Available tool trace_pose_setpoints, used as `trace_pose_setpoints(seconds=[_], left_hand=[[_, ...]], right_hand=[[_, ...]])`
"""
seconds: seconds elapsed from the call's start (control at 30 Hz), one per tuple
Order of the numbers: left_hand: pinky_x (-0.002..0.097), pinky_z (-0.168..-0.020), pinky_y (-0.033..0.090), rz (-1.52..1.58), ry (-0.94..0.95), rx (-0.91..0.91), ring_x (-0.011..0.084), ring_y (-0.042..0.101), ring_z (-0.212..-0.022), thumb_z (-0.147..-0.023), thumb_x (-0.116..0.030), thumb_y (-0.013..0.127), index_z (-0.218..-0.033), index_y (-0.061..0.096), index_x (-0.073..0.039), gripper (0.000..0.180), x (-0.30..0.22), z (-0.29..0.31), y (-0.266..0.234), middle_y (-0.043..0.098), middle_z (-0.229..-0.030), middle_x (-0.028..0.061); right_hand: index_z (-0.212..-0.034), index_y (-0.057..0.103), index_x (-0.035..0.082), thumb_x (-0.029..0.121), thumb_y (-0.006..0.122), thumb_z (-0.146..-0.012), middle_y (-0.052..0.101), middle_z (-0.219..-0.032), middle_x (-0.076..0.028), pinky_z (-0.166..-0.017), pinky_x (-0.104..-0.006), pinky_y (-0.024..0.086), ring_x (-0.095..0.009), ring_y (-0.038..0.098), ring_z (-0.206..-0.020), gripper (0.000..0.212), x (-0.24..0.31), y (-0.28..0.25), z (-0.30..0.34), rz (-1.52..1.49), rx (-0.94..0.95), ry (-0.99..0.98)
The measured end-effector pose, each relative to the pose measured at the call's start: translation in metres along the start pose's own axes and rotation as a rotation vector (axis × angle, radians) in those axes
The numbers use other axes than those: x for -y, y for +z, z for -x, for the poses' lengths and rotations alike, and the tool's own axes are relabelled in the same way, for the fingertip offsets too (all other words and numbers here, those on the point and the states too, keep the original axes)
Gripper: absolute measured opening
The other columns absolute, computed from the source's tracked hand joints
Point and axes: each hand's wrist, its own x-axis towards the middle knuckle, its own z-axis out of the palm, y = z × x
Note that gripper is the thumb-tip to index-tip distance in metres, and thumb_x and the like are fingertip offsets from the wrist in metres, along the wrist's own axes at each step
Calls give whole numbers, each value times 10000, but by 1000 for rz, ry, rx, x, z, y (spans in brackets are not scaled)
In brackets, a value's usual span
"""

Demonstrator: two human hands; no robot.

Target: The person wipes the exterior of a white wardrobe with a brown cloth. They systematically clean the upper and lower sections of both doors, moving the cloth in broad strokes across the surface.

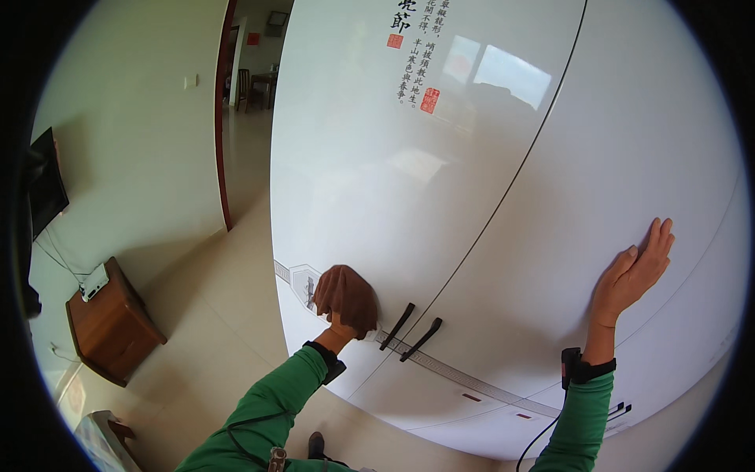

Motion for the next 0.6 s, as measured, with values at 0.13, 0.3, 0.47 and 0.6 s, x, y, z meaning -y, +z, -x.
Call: trace_pose_setpoints(seconds=[0.13,0.3,0.47,0.6], left_hand=[[441,-1211,263,303,98,-177,324,354,-1457,-966,-437,613,-1528,419,-104,682,-4,-90,-82,427,-1557,150],[443,-1166,344,-67,357,-906,341,438,-1400,-928,-305,651,-1515,425,-70,671,-69,-204,-301,487,-1504,157],[484,-910,480,204,218,-820,374,624,-1095,-830,-230,692,-1267,642,-35,481,-151,-255,-426,645,-1275,177],[486,-848,487,133,295,-1046,394,628,-1040,-749,-178,742,-1268,640,-7,556,-159,-240,-381,543,-1403,201]], right_hand=[[-1512,447,80,128,380,-1008,378,-1625,-115,-1235,-544,131,-361,293,-1516,511,2,1,1,29,17,42],[-1497,456,63,96,389,-981,385,-1615,-134,-1229,-564,125,-373,285,-1516,522,5,0,0,24,23,72],[-1477,467,36,54,385,-943,399,-1598,-156,-1223,-581,116,-397,278,-1511,541,7,-2,-2,27,44,107],[-1469,472,24,59,400,-924,394,-1597,-174,-1216,-594,112,-413,276,-1508,550,6,-3,-2,4,45,105]])
